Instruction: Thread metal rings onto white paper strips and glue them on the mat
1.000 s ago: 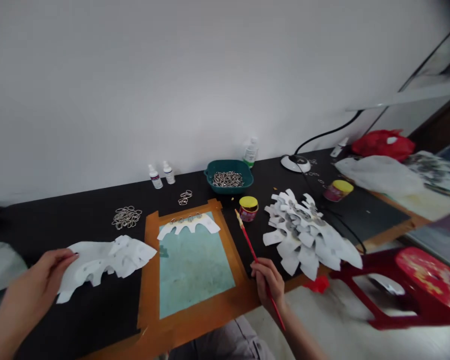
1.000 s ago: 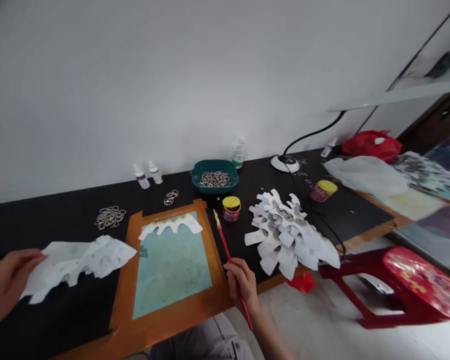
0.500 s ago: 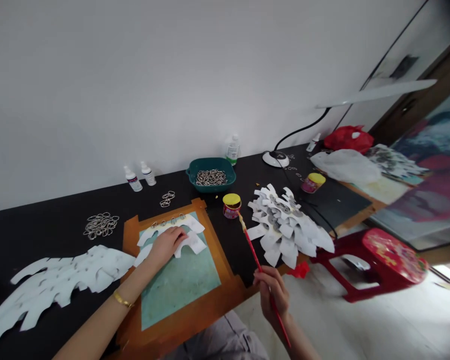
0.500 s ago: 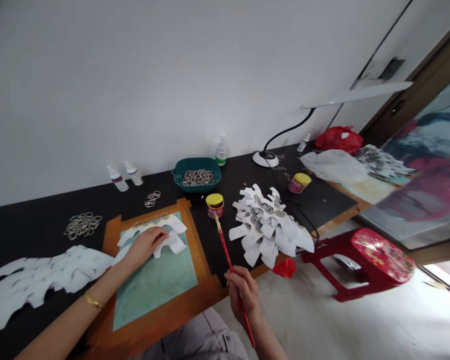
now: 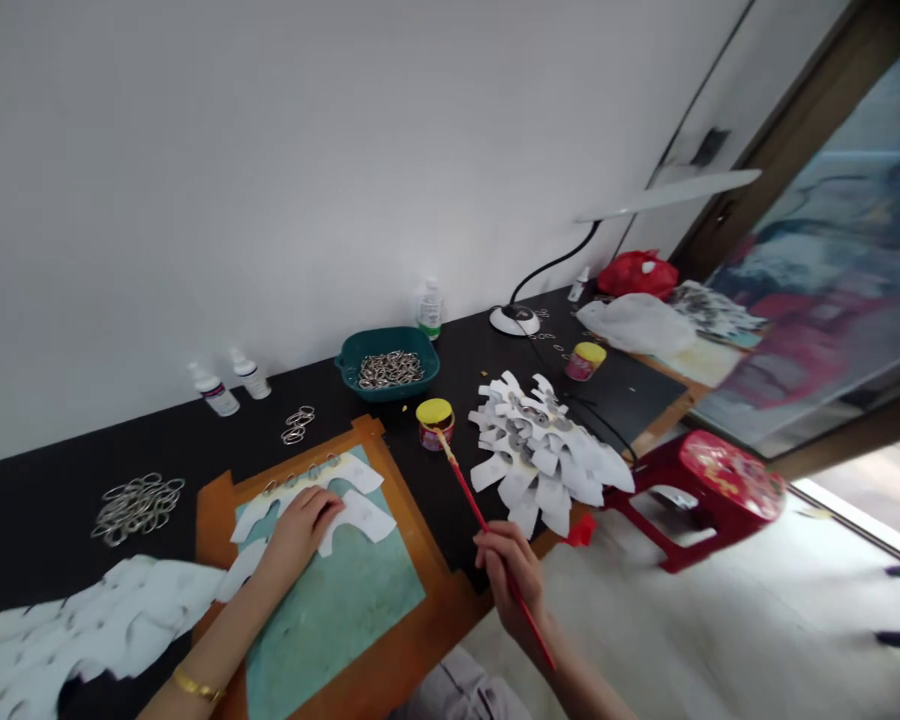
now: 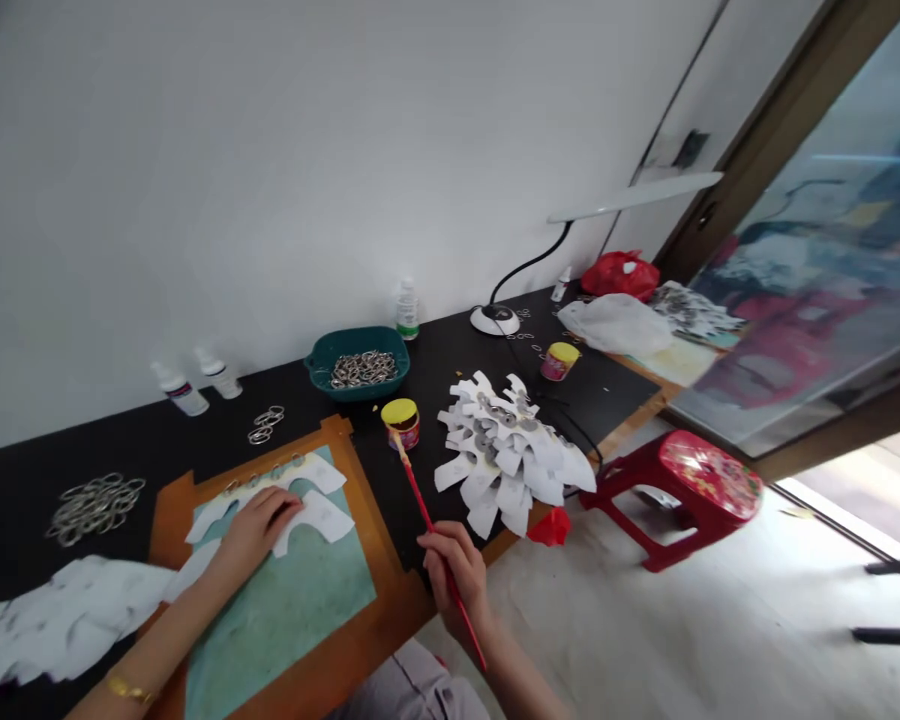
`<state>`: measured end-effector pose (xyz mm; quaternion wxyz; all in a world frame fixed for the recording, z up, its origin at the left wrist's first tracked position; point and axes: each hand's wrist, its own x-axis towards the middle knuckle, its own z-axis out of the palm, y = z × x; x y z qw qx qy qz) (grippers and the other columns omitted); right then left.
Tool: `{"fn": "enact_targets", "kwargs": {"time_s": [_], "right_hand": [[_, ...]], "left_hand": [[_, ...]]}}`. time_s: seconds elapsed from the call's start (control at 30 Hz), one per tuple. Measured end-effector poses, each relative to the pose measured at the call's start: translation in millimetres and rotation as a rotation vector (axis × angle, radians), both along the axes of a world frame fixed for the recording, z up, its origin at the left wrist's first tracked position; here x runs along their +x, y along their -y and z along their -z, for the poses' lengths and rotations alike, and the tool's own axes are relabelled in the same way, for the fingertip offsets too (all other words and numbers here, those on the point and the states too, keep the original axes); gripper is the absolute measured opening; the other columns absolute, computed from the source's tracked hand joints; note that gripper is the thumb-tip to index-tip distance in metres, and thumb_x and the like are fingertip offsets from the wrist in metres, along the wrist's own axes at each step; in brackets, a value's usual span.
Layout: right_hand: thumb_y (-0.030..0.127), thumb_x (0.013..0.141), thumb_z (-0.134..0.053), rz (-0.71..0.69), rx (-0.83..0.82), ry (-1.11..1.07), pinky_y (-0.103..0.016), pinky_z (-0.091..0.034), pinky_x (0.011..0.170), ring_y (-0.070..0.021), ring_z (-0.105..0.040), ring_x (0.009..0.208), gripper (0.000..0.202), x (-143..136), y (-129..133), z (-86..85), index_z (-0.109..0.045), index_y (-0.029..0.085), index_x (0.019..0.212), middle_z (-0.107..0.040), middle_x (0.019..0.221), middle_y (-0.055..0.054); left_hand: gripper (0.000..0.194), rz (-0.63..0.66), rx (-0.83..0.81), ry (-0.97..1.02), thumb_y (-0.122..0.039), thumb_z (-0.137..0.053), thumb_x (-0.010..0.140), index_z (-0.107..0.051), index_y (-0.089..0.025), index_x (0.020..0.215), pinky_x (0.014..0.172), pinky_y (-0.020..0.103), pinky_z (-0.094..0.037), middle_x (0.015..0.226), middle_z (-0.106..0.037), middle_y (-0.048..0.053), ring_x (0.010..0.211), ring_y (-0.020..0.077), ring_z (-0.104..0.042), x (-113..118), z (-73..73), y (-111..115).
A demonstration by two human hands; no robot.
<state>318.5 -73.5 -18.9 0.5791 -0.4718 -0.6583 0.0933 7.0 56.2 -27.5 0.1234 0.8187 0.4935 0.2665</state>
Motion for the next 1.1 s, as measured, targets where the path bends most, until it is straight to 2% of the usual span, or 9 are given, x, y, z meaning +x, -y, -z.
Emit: {"fn": "enact_targets", "kwargs": {"time_s": [0.13,0.2,0.27,0.37,0.47,0.57,0.7,0.9,1.1], "right_hand": [[0.012,0.094,-0.049,0.138,0.079,-0.117,-0.022,-0.050,0.050,-0.0084,-0.058,0.057,0.017,12,-14,-29.5,-0.063,0.020,0.099,-0.058,0.090,-0.005],[0.014,0.095,-0.048,0.201,0.098,-0.199,-0.022,-0.048,0.048,-0.0083,-0.057,0.054,0.015,20,-17,-47.7,-0.062,0.019,0.095,-0.057,0.084,-0.003],[0.016,0.096,-0.047,0.234,0.107,-0.284,-0.021,-0.046,0.046,-0.0077,-0.056,0.052,0.015,24,-18,-64.0,-0.061,0.019,0.095,-0.056,0.080,-0.001],[0.017,0.096,-0.049,0.253,0.083,-0.331,-0.021,-0.044,0.045,-0.0080,-0.057,0.053,0.014,28,-16,-79.4,-0.063,0.019,0.096,-0.057,0.081,-0.001],[0.019,0.096,-0.051,0.264,0.051,-0.298,-0.023,-0.045,0.048,-0.0098,-0.057,0.056,0.015,36,-13,-84.7,-0.065,0.019,0.097,-0.060,0.077,-0.001],[0.021,0.097,-0.050,0.271,0.094,-0.291,-0.024,-0.045,0.050,-0.0107,-0.056,0.055,0.018,49,-14,-87.6,-0.067,0.019,0.091,-0.062,0.072,-0.001],[0.026,0.099,-0.044,0.309,0.150,-0.318,-0.023,-0.042,0.049,-0.0098,-0.051,0.051,0.027,60,-33,-95.1,-0.062,0.019,0.080,-0.059,0.066,0.001],[0.032,0.100,-0.040,0.237,-0.072,-0.099,-0.024,-0.038,0.051,-0.0110,-0.047,0.052,0.034,54,-85,-104.7,-0.058,0.019,0.074,-0.052,0.061,0.001],[0.029,0.100,-0.041,0.126,-0.170,0.152,-0.025,-0.041,0.060,-0.0144,-0.054,0.063,0.028,42,-130,-106.1,-0.056,0.021,0.078,-0.057,0.068,0.000]], "left_hand": [[0.026,-0.143,0.179,-0.046,-0.044,-0.048,0.091,-0.065,-0.024,0.095,0.085,0.047,-0.046,0.100,-0.067,0.009,0.097,0.0306,-0.060,30,-28.8,4],[0.031,-0.128,0.251,0.068,-0.045,-0.053,0.089,-0.060,-0.025,0.111,0.094,0.049,-0.044,0.115,-0.064,0.010,0.109,0.0319,-0.058,64,-43.8,2],[0.052,-0.066,0.295,0.209,-0.045,-0.061,0.085,-0.048,-0.024,0.131,0.104,0.052,-0.039,0.132,-0.056,0.013,0.124,0.0328,-0.051,107,-49.8,-6],[0.089,-0.053,0.247,0.304,-0.044,-0.074,0.074,-0.029,-0.018,0.146,0.110,0.056,-0.031,0.150,-0.038,0.021,0.140,0.0386,-0.033,165,-39.2,-28],[0.099,-0.139,0.146,0.382,-0.039,-0.080,0.068,-0.025,-0.017,0.148,0.109,0.060,-0.031,0.149,-0.038,0.024,0.139,0.0420,-0.034,199,-19.0,-52],[0.092,-0.168,0.082,0.488,-0.031,-0.078,0.070,-0.029,-0.020,0.146,0.107,0.055,-0.037,0.141,-0.048,0.020,0.131,0.0376,-0.046,210,-5.9,-65],[0.084,-0.208,0.072,0.586,-0.028,-0.078,0.069,-0.036,-0.019,0.141,0.107,0.052,-0.039,0.136,-0.052,0.017,0.128,0.0341,-0.050,212,-1.5,-69],[0.085,-0.267,0.019,0.614,-0.031,-0.079,0.067,-0.038,-0.019,0.139,0.106,0.050,-0.041,0.132,-0.055,0.016,0.124,0.0324,-0.052,214,1.5,-68],[0.087,-0.282,-0.014,0.639,-0.033,-0.080,0.066,-0.036,-0.024,0.140,0.106,0.051,-0.041,0.132,-0.055,0.014,0.124,0.0321,-0.053,215,1.1,-67]]}}
